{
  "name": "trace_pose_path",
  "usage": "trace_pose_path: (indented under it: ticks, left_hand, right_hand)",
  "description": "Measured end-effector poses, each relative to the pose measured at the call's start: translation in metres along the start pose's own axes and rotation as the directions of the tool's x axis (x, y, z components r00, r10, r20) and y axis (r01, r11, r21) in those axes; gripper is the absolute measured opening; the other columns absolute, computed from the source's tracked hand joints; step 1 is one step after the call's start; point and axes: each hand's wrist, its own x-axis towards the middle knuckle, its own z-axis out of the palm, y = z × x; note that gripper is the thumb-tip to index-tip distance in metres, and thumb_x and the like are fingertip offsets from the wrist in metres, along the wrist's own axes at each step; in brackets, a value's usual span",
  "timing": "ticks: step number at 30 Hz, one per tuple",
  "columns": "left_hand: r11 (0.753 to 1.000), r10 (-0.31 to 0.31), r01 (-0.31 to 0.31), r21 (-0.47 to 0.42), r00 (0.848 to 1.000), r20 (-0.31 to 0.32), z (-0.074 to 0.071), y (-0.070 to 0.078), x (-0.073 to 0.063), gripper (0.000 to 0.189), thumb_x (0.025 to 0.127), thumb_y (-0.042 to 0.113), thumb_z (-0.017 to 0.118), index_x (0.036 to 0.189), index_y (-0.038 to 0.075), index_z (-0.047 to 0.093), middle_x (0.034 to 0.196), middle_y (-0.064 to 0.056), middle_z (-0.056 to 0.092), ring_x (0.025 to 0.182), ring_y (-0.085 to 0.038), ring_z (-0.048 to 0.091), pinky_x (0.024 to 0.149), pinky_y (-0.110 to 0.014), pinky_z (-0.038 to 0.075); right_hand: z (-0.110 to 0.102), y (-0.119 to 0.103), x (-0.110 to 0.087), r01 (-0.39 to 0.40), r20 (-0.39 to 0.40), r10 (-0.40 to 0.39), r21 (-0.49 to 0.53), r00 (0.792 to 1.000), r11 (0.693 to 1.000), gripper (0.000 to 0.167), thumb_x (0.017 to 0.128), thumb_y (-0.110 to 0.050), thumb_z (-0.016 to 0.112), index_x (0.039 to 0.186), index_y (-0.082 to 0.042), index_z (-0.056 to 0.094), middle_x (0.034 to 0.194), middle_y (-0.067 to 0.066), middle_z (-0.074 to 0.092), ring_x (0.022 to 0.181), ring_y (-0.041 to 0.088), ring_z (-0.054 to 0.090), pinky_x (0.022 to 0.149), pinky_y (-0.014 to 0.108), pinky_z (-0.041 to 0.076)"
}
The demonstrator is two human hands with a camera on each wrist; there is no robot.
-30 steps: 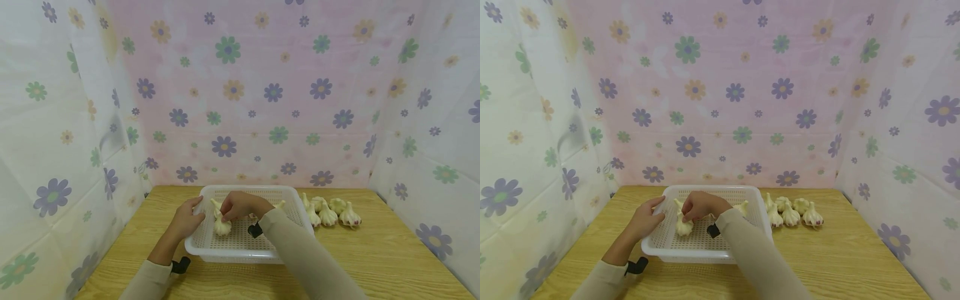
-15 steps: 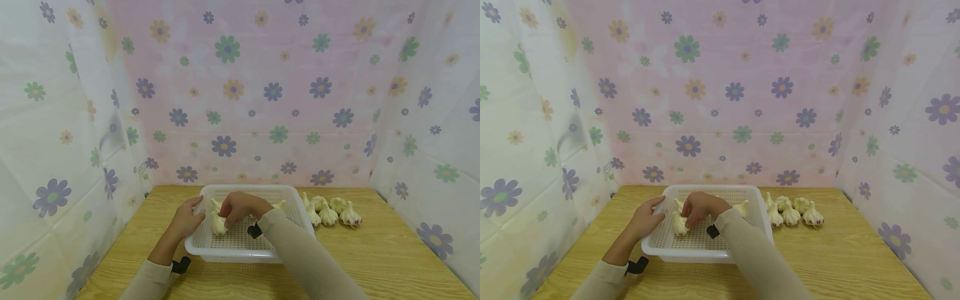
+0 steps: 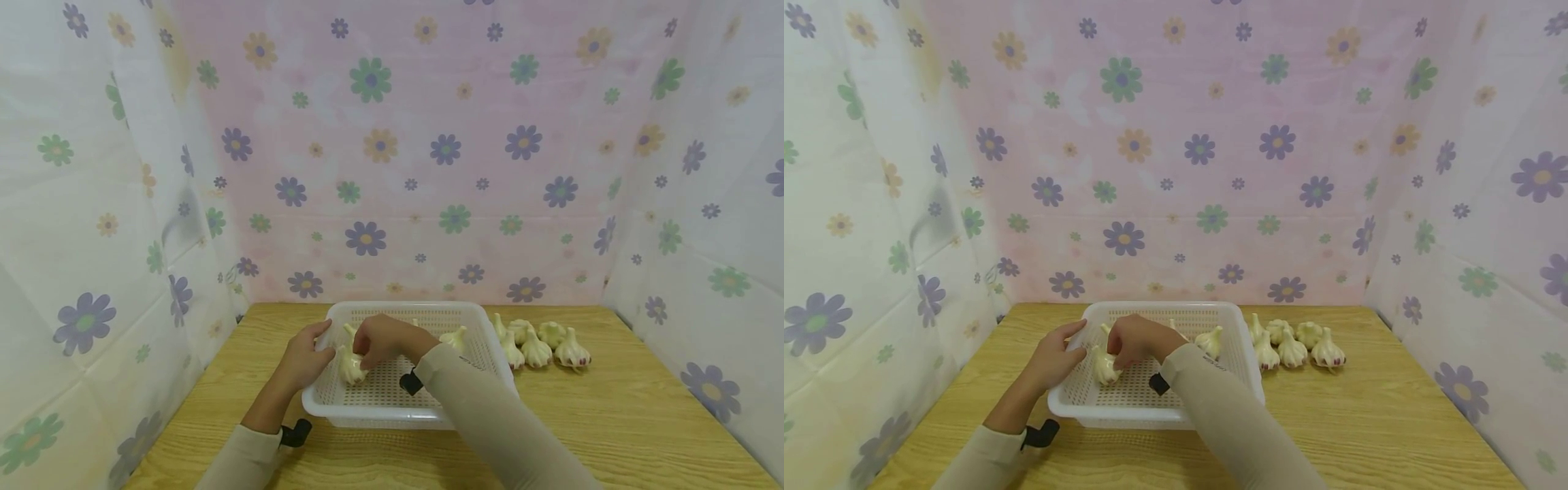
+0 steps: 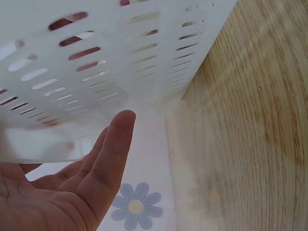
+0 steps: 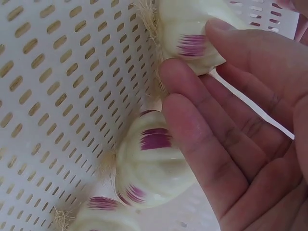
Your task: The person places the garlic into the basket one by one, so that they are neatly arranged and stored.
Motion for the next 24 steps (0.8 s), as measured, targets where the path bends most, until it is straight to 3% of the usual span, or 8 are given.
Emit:
trace_pose_path:
  ticks: [13,24]
  left_hand:
    - [1.0,0.005,-0.005,0.013,1.0,-0.012,-0.0004,0.0021,-0.0007,0.064,0.094,0.013,0.064,0.155,0.003,0.046,0.159,-0.024,0.043,0.135,-0.043,0.054,0.098,-0.054,0.057]
    - [1.0,0.009,-0.009,0.021,1.0,-0.013,0.0009,-0.0005,0.0005,0.064,0.095,0.013,0.063,0.155,0.004,0.045,0.159,-0.024,0.043,0.135,-0.044,0.055,0.096,-0.053,0.059]
  right_hand:
    - [-0.0031,0.0005,-0.0038,-0.016,0.003,0.016,0.061,1.0,0.998,0.027,0.078,-0.024,0.09,0.102,-0.021,0.079,0.096,-0.01,0.074,0.088,0.004,0.065,0.081,0.026,0.057]
    - [0.001,-0.0052,-0.0029,-0.014,0.067,0.005,0.128,0.998,0.992,0.03,0.085,-0.029,0.086,0.111,-0.016,0.079,0.086,-0.008,0.072,0.07,0.012,0.073,0.068,0.023,0.059]
